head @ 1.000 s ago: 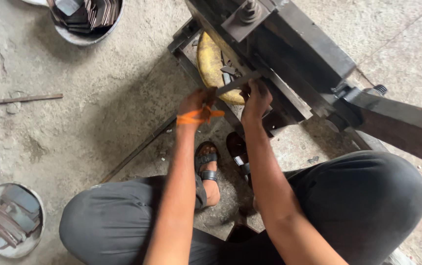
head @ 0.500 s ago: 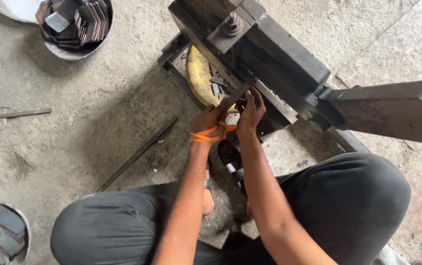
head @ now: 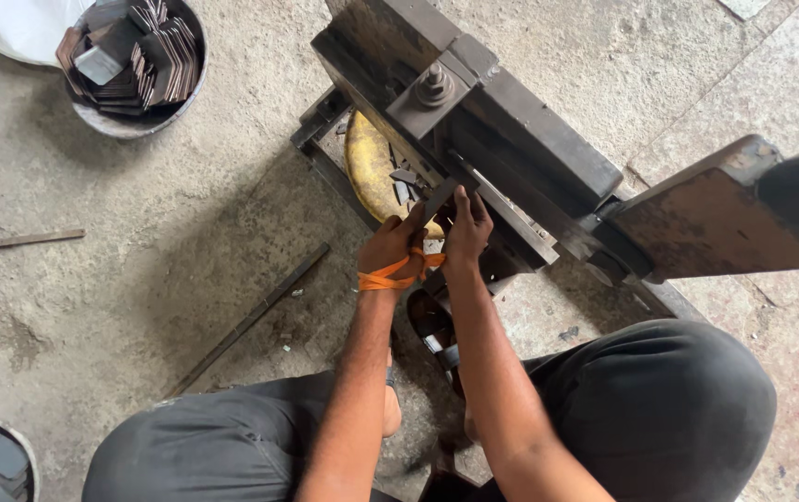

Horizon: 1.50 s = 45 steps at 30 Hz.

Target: The person sits on the floor and uses a manual guillotine shear to cut long metal strips into smaller pieces. They repeatedly feed the metal strip into the blade, press down the lever to cut, and then remove the cut pieces.

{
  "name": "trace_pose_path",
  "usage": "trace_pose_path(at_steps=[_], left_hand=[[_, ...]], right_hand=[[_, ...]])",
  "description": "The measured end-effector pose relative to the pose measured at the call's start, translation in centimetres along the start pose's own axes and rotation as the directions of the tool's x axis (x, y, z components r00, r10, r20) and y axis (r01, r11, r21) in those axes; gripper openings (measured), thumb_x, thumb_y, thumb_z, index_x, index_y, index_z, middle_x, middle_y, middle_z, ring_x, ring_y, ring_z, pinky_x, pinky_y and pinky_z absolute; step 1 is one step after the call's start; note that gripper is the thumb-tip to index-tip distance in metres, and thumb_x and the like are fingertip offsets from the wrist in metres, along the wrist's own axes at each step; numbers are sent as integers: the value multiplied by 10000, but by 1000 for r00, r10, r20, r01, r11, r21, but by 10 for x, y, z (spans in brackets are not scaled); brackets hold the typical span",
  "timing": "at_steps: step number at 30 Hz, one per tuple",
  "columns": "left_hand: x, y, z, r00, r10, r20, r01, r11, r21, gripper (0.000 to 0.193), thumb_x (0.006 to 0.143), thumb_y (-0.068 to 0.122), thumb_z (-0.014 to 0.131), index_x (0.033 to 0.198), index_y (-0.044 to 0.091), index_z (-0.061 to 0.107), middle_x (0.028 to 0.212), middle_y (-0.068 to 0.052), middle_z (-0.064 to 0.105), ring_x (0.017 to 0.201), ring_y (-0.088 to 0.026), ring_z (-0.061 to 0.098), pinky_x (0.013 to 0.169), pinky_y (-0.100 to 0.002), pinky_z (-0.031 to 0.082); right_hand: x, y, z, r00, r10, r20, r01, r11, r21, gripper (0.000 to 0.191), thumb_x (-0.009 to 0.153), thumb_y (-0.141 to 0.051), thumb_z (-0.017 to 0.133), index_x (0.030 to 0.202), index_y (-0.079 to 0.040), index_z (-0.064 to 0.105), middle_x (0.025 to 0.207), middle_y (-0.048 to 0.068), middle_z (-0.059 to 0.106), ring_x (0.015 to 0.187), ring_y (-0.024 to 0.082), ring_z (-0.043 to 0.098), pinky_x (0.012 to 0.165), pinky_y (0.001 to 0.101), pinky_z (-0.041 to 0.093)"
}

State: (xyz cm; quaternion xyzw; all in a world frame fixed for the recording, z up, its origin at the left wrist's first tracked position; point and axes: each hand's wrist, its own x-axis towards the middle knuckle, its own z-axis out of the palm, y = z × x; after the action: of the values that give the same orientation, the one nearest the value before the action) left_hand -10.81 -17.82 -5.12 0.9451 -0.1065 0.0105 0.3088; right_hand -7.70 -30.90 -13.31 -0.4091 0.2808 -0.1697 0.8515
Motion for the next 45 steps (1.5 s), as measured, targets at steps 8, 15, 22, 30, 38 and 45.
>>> trace_pose_path(at_steps=[8, 15, 22, 30, 38, 45], left_hand=[[5, 2, -4, 999, -21, 44, 21, 1000, 2, 484, 977, 251, 645, 1458, 256, 591, 927, -77, 652, 734, -303, 676, 594, -454, 541], [13, 0, -20, 991, -83, 103, 90, 994, -67, 437, 967, 270, 650, 1405, 267, 638, 901, -56, 668, 696, -278, 702, 603, -436, 557], [15, 14, -34, 1000, 9, -19, -9, 1000, 24, 428, 925, 233, 700, 1352, 264, 686, 889, -67, 680, 720, -286, 709, 608, -443, 558], [9, 26, -41, 1000, 2, 30, 0, 998, -61, 519, 802, 160, 742, 1312, 231, 676, 957, -109, 716, 838, -353, 715, 675, -481, 558], [4, -32, -28, 930, -333, 156, 367, 871, -328, 392, 894, 201, 743, 1274, 134, 671, 931, -94, 764, 799, -233, 764, 682, -362, 597], [18, -41, -7, 844, -536, 15, 261, 385, -885, 395, 953, 99, 686, 1326, 99, 554, 1054, -150, 723, 812, -256, 728, 659, -383, 606]], right_hand=[[0, 0, 6, 1000, -7, -22, 7, 1000, -6, 232, 995, -242, 705, 1076, -30, 752, 879, 37, 739, 741, 117, 690, 633, 272, 567], [-4, -5, 8, 999, 45, -11, -45, 999, -8, 214, 992, -240, 707, 1054, -39, 745, 890, 40, 751, 736, 124, 692, 631, 270, 559], [-4, -8, 11, 996, 93, -17, -93, 996, -4, 225, 1002, -249, 697, 1085, -44, 741, 871, 38, 733, 731, 128, 680, 630, 276, 558], [-17, -12, 9, 975, 171, 144, -186, 977, 100, 271, 939, -103, 692, 1206, -60, 694, 1003, 68, 728, 821, 176, 702, 673, 284, 577], [-30, -11, 6, 998, 32, 59, -30, 999, -25, 332, 897, 5, 693, 1216, 7, 597, 989, 136, 738, 811, 217, 741, 683, 336, 647], [-34, 1, 6, 998, -61, -29, 64, 994, 86, 156, 961, 15, 691, 1091, 57, 616, 906, 149, 721, 714, 197, 720, 600, 286, 590]])
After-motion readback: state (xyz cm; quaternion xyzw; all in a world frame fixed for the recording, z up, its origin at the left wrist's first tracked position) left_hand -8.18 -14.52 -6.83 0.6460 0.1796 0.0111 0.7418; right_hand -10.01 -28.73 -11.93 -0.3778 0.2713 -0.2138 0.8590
